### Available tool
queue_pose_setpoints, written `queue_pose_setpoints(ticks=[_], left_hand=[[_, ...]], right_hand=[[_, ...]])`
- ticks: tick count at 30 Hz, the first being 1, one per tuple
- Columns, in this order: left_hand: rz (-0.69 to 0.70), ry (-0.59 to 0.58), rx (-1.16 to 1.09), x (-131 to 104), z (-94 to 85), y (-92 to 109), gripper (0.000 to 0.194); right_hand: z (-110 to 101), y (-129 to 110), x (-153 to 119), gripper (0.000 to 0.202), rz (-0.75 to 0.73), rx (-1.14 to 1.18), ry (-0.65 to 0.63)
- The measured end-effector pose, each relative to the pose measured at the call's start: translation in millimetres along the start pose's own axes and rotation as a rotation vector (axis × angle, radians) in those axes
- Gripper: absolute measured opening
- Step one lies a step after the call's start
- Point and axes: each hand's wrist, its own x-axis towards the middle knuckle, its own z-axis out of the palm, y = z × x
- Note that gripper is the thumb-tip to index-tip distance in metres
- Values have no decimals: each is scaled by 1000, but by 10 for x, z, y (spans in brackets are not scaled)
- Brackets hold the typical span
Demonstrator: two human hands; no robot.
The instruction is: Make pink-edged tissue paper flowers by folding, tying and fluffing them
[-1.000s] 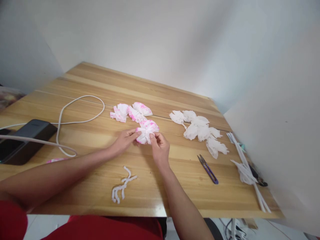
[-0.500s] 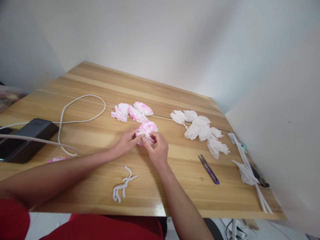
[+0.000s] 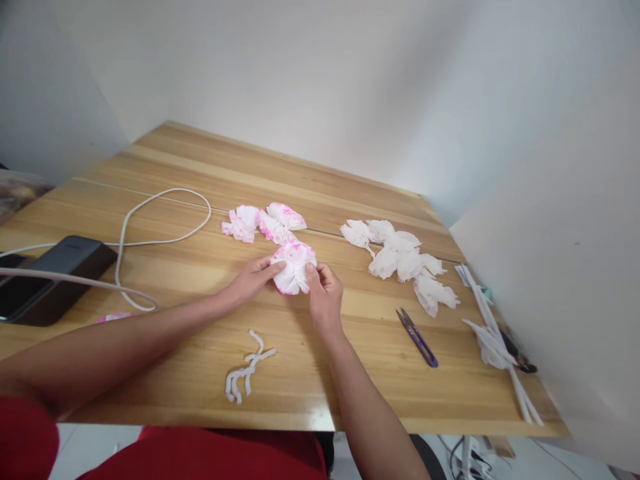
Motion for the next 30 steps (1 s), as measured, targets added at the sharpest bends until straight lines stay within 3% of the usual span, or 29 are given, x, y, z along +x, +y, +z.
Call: queue_pose_setpoints(ticks=[6, 10, 14, 17, 24, 30], left_hand=[[-63, 93, -143, 33, -18, 19, 39], [-94, 28, -184, 32, -22, 48, 41], [-66, -68, 18, 6, -17, 56, 46], [-34, -73, 97, 5, -18, 33, 50], [-46, -60, -13, 7, -14, 84, 42], [-55, -74, -73, 16, -30, 67, 45]], right_hand=[[-49, -61, -19, 27, -248, -273, -153], [-42, 13, -22, 19, -354, -454, -113], [-33, 68, -27, 20, -312, -464, -94], [-29, 61, -32, 21, -284, -438, -108], [-17, 32, 18, 25, -60, -135, -91], [-20, 19, 61, 27, 40, -10, -91]])
